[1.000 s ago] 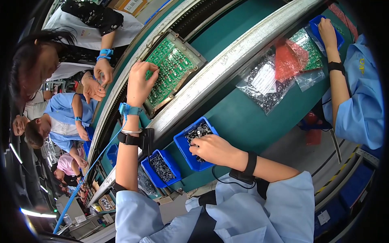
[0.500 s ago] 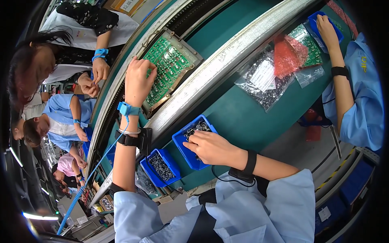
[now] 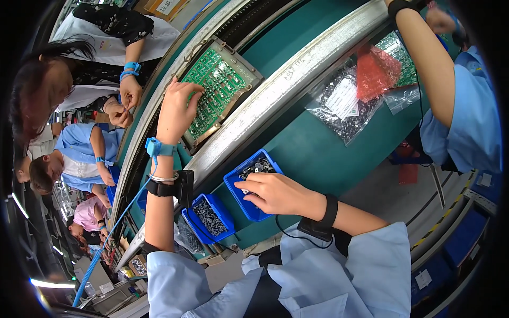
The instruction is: The person picks up electronic components from a blue bin and places them one by one into designated slots on a circuit board.
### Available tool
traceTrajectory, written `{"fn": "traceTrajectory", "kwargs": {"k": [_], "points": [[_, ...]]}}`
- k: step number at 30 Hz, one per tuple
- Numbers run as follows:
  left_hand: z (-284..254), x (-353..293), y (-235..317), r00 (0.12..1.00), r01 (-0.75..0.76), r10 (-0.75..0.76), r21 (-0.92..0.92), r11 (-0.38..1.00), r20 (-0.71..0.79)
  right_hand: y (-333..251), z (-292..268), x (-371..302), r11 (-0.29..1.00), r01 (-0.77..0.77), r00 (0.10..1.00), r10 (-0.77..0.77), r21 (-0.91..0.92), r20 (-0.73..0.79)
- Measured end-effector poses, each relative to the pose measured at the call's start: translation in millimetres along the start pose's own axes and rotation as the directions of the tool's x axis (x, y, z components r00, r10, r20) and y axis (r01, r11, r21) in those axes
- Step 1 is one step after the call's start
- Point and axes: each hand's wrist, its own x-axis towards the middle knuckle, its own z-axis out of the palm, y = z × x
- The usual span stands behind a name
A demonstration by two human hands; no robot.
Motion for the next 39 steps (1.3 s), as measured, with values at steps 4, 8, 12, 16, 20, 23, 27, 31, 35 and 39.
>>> {"fn": "traceTrajectory", "kwargs": {"k": [4, 8, 12, 16, 20, 23, 27, 31, 35, 39], "points": [[-14, -6, -6, 0.996, 0.082, -0.084, -0.092, 0.992, -0.012, -19, -21, 14, 0.996, -0.024, 0.999, 0.028, 0.090, -0.045], [-48, -25, 10, 0.975, 0.094, -0.109, -0.084, 0.992, -0.195, -36, -48, 43, 0.996, 0.074, 0.978, -0.081, -0.047, -0.194], [-93, -77, 91, 0.952, 0.208, -0.258, -0.270, 0.940, -0.164, -31, -86, 72, 0.952, 0.110, 0.942, -0.192, -0.285, -0.275], [-63, -137, 162, 0.931, 0.364, -0.275, -0.555, 0.748, 0.240, -28, -108, 124, 0.896, 0.119, 0.961, -0.212, -0.429, -0.177], [33, -163, 185, 0.897, 0.433, -0.417, -0.490, 0.757, 0.149, -16, -121, 180, 0.802, 0.173, 0.983, -0.181, -0.571, 0.044], [60, -159, 186, 0.890, 0.450, -0.438, -0.392, 0.803, 0.124, -6, -126, 199, 0.816, 0.109, 0.994, -0.094, -0.568, 0.056], [66, -161, 184, 0.893, 0.446, -0.436, -0.342, 0.827, 0.111, -5, -122, 209, 0.810, 0.015, 0.998, 0.024, -0.586, 0.059], [66, -163, 181, 0.898, 0.436, -0.421, -0.370, 0.820, 0.125, -3, -117, 213, 0.818, -0.048, 0.993, 0.100, -0.574, 0.059], [68, -164, 181, 0.899, 0.434, -0.421, -0.389, 0.813, 0.123, 0, -115, 216, 0.773, -0.002, 0.989, 0.094, -0.635, 0.110], [66, -162, 181, 0.904, 0.423, -0.410, -0.409, 0.808, 0.123, 10, -115, 216, 0.658, 0.168, 0.983, -0.059, -0.734, 0.172]]}}
